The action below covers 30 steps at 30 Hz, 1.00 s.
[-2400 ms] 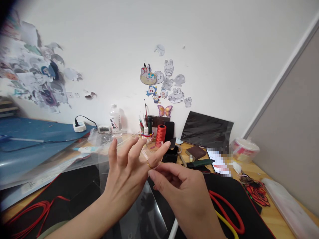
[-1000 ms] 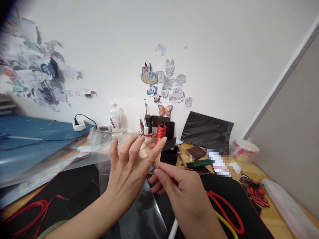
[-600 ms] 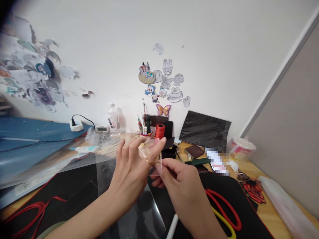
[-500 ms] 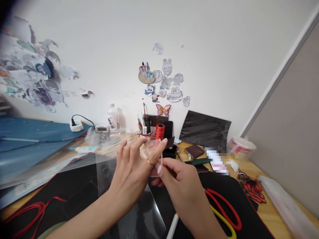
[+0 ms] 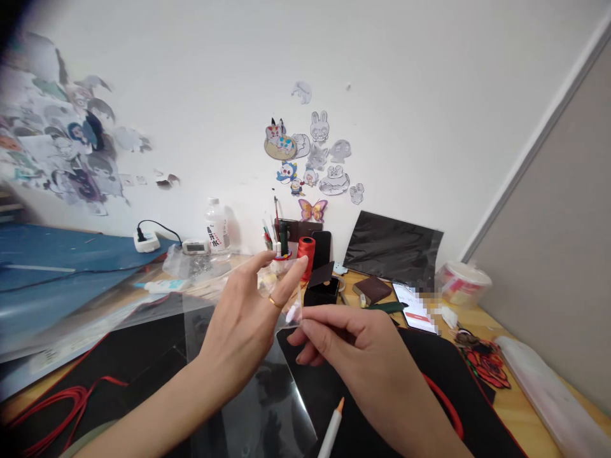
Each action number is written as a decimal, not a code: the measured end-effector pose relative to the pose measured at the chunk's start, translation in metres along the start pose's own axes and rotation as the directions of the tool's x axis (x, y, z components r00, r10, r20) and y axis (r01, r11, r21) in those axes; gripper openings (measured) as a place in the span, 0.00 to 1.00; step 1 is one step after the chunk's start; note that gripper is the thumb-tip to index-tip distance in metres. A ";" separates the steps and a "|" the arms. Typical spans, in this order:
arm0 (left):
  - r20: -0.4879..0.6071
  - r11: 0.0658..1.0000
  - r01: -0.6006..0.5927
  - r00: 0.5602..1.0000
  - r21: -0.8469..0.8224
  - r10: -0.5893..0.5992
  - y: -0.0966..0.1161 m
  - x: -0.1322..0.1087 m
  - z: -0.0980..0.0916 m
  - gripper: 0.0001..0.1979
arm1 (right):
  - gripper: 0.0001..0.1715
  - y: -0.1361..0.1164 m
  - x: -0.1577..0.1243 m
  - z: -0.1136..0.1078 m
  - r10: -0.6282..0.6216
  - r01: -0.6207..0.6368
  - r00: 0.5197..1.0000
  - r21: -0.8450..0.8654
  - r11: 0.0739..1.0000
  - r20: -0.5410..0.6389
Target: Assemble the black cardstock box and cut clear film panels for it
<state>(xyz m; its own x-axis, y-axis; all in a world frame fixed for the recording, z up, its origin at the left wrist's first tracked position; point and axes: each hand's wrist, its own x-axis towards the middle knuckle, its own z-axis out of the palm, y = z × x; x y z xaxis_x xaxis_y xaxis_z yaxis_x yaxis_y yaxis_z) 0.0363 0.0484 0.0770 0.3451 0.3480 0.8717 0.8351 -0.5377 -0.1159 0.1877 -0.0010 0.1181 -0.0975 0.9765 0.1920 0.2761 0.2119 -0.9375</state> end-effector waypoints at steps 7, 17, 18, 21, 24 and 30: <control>0.046 0.996 -0.024 0.999 -0.084 0.028 0.003 -0.002 -0.001 0.25 | 0.05 -0.002 -0.003 0.000 -0.021 0.021 1.000 -0.006 1.000 -0.020; 0.079 0.992 -0.001 0.997 -0.125 0.011 0.011 -0.005 -0.005 0.31 | 0.06 -0.003 -0.007 0.003 -0.069 0.055 0.991 -0.127 0.990 -0.114; 0.101 0.988 0.004 0.995 -0.156 0.012 0.011 -0.006 -0.005 0.31 | 0.06 -0.004 -0.007 0.003 -0.058 0.042 0.990 -0.116 0.992 -0.132; 0.180 0.959 0.006 0.982 -0.284 0.047 0.009 -0.006 -0.003 0.31 | 0.05 -0.005 -0.007 0.004 -0.026 0.009 0.988 -0.111 0.994 -0.153; 0.192 0.910 -0.012 0.976 -0.415 0.101 0.008 -0.006 0.000 0.30 | 0.05 -0.005 -0.006 0.005 -0.005 -0.011 0.988 -0.107 0.994 -0.152; 0.249 0.840 0.051 0.963 -0.541 0.101 0.010 -0.005 0.003 0.33 | 0.05 -0.007 -0.009 0.011 0.032 -0.037 0.983 -0.027 0.999 -0.180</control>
<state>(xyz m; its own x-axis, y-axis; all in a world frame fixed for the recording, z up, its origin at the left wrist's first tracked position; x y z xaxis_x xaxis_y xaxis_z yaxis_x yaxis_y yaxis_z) 0.0438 0.0435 0.0697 0.5237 0.4718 0.7093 0.4874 -0.8488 0.2047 0.1765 -0.0118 0.1199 0.0851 0.9737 0.2112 0.3052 0.1763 -0.9358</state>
